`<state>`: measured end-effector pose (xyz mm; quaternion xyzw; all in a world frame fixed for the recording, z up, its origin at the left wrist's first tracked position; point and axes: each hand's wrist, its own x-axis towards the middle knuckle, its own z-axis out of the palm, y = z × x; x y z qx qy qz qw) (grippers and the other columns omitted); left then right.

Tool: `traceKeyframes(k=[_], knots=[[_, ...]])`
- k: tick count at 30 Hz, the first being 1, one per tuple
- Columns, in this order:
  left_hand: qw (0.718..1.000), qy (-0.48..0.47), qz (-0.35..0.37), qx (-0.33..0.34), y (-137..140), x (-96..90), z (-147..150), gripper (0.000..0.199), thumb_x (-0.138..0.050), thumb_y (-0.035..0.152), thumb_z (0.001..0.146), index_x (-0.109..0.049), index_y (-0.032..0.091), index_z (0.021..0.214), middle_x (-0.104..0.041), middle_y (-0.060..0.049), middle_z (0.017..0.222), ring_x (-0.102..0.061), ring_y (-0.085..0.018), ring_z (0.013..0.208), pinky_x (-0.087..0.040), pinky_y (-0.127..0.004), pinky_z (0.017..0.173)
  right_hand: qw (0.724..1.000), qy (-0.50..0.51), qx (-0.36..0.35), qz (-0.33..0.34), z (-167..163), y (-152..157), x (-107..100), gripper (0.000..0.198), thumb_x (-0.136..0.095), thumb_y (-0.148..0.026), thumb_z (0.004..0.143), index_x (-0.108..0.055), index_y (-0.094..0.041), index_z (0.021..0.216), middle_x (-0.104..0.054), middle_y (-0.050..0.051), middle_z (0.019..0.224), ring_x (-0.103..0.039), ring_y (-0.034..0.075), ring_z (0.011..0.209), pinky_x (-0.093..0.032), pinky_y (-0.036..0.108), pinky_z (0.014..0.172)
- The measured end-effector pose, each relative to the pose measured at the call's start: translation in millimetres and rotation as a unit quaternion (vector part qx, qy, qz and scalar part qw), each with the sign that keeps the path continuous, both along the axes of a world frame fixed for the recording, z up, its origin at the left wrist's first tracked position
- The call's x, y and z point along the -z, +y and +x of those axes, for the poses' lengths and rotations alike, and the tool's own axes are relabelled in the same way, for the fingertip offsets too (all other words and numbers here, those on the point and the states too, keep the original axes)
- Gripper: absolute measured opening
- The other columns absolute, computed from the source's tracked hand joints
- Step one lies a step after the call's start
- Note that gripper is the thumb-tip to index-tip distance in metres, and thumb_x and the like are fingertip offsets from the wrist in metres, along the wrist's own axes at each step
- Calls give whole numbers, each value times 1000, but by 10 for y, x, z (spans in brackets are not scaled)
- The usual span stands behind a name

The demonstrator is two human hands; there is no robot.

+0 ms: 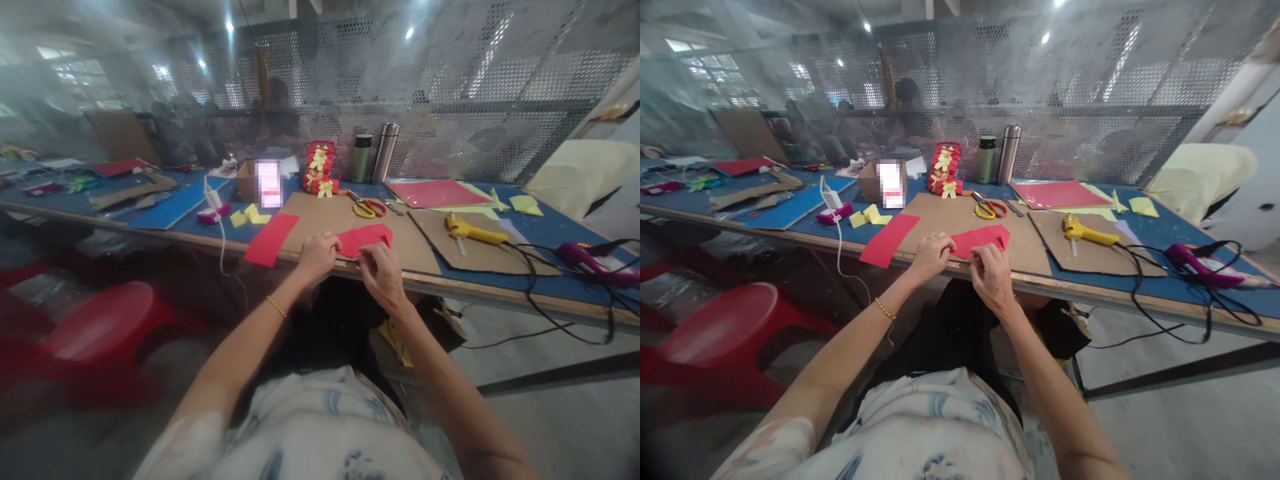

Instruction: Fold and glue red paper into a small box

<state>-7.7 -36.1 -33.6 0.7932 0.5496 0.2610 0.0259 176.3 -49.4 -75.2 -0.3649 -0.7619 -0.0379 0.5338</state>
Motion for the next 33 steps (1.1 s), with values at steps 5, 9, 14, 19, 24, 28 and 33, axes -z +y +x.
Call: traceKeyframes(k=[5, 9, 14, 19, 24, 28, 33], knots=[[1000, 6, -3, -4, 5, 8, 8, 27, -40, 12, 95, -65, 22, 93, -71, -6, 106, -62, -24, 103, -41, -39, 92, 992, -120, 44, -15, -72, 18, -43, 18, -50, -24, 99, -68, -20, 99, -62, 8, 85, -52, 25, 84, -34, 38, 75], [1000, 11, -5, -8, 8, 17, 7, 29, -39, 11, 96, -66, 22, 94, -71, -6, 107, -62, -24, 103, -41, -39, 92, 979, -189, 70, -22, -112, -37, -116, 23, -51, -31, 101, -72, -23, 95, -59, 8, 85, -46, 25, 83, -27, 38, 74], [1000, 12, -7, -10, 1, 10, 20, 28, -40, 10, 95, -66, 21, 95, -70, -7, 107, -62, -24, 103, -42, -39, 92, 968, -233, 82, -38, -116, -58, -166, 20, -58, -34, 97, -74, -23, 99, -58, 9, 87, -44, 26, 84, -25, 37, 74], [1000, 2, -11, -14, 0, 3, 39, 27, -41, 11, 95, -66, 21, 92, -70, -7, 105, -62, -24, 103, -42, -40, 94, 968, -232, 75, -53, -110, -5, -137, 20, -58, -35, 97, -74, -23, 99, -59, 10, 88, -46, 27, 87, -25, 37, 75], [1000, 3, -14, -22, -9, -6, 57, 28, -41, 11, 94, -67, 21, 93, -70, -7, 108, -61, -24, 105, -42, -41, 96, 973, -214, 70, -60, -92, 18, -98, 19, -59, -33, 95, -73, -21, 97, -60, 10, 89, -48, 27, 89, -28, 38, 76], [999, 6, -9, -33, -17, -3, 76, 28, -42, 12, 95, -68, 21, 95, -70, -8, 109, -62, -25, 105, -42, -41, 97, 976, -202, 62, -57, -66, 14, -83, 19, -57, -32, 96, -72, -21, 95, -61, 10, 89, -48, 27, 88, -29, 38, 77], [999, 3, -9, -39, -6, 3, 96, 27, -42, 12, 95, -68, 21, 94, -70, -8, 108, -62, -26, 106, -42, -43, 97, 978, -193, 64, -50, -81, 29, -69, 18, -57, -32, 96, -70, -22, 89, -61, 9, 89, -49, 26, 89, -28, 38, 76]])
